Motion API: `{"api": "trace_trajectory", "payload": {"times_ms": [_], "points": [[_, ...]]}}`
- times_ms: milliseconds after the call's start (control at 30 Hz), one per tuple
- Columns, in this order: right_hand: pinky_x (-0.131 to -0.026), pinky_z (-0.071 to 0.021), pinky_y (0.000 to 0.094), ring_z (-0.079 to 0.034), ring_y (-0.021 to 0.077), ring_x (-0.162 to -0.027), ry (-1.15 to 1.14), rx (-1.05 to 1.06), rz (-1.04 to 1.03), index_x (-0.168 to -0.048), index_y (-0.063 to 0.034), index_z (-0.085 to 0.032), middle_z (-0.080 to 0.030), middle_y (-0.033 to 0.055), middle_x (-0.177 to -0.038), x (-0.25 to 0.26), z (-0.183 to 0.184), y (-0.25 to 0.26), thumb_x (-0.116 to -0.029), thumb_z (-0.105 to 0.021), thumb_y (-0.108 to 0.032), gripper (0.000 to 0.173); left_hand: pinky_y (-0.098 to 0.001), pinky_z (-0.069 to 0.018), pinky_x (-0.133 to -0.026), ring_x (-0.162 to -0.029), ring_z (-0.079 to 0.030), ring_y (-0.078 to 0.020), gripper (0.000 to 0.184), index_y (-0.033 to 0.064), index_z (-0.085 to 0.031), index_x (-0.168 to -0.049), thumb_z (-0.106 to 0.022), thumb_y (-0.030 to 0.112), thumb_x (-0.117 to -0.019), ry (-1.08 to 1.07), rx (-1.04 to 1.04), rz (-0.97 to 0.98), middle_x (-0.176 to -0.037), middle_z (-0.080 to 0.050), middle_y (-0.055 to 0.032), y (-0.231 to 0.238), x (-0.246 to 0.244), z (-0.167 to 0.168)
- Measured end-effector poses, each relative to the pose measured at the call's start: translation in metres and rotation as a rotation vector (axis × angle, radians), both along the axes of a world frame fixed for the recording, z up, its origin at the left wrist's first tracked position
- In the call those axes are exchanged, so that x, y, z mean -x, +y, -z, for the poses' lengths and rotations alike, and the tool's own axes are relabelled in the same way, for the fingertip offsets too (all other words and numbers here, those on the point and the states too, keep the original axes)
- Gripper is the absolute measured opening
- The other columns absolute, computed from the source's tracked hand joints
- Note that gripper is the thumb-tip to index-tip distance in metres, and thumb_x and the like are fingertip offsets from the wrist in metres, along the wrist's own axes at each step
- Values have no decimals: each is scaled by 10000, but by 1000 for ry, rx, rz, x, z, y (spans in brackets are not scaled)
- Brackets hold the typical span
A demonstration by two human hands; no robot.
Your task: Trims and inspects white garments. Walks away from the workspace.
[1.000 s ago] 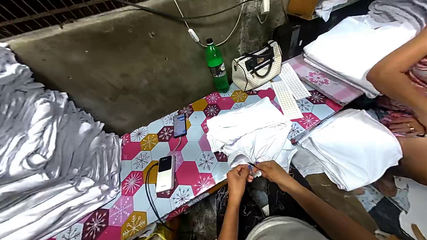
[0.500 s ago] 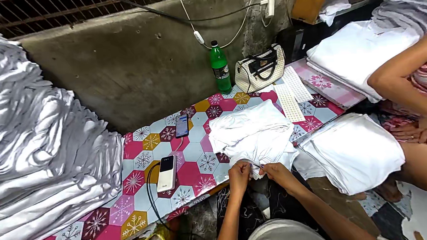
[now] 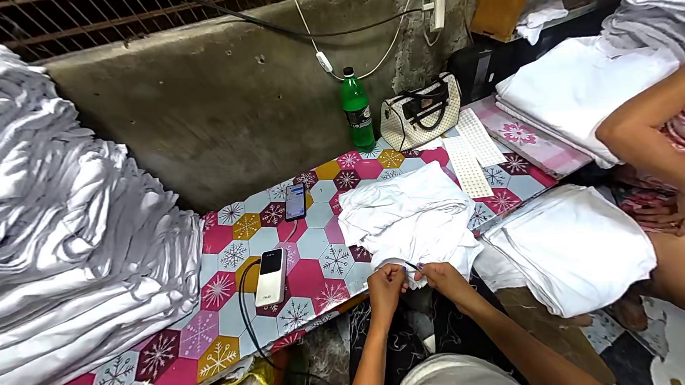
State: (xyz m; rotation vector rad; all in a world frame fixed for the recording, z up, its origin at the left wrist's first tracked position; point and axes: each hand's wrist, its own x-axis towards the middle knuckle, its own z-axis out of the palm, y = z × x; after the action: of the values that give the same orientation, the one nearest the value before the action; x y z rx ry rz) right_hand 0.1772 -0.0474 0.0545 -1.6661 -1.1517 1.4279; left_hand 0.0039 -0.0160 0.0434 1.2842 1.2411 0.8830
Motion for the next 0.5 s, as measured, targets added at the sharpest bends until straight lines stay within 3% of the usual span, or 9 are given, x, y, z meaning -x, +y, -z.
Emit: {"api": "trace_trajectory", "payload": {"times_ms": [300, 367, 400, 467, 500], "points": [[-579, -382, 256, -398, 41, -539, -100, -67, -70, -963, -48, -749, -436, -74, -591, 3, -1, 13, -1095, -451, -204, 361, -256, -599, -605, -571, -670, -84, 97, -43, -711, -941, -647, 28, -958, 18, 0, 35, -697, -699, -45, 0, 2, 0], [-592, -391, 263, -406, 45, -551, -123, -61, -82, -959, -50, -750, -448, -67, -603, 1, 0, 12, -1092, -455, -196, 355, -290, -609, -647, -608, -684, -110, 117, -44, -711, -933, -639, 45, -960, 116, -23, 118, -718, -700, -64, -1, 9, 2], [-597, -396, 271, -414, 52, -561, -141, -56, -100, -964, -47, -749, -462, -56, -615, -1, -1, 9, -1094, -450, -202, 361, -348, -607, -731, -695, -701, -159, 146, -47, -722, -949, -635, 70, -962, 232, -34, 236, -782, -712, -98, -2, 16, 2], [-656, -442, 333, -484, 106, -630, -226, -80, -169, -1016, -41, -751, -548, 6, -688, -8, -6, 0, -1103, -430, -241, 388, -501, -526, -980, -1044, -693, -291, 215, -15, -753, -1046, -659, 162, -969, 502, -7, 526, -1082, -728, -171, -1, 31, -5], [-703, -474, 388, -541, 158, -684, -287, -129, -189, -1057, -37, -750, -604, 53, -744, -10, -9, -5, -1105, -427, -266, 400, -533, -483, -1043, -1166, -649, -323, 255, 9, -744, -1126, -669, 200, -975, 601, 18, 599, -1210, -694, -183, -1, 33, -10]]}}
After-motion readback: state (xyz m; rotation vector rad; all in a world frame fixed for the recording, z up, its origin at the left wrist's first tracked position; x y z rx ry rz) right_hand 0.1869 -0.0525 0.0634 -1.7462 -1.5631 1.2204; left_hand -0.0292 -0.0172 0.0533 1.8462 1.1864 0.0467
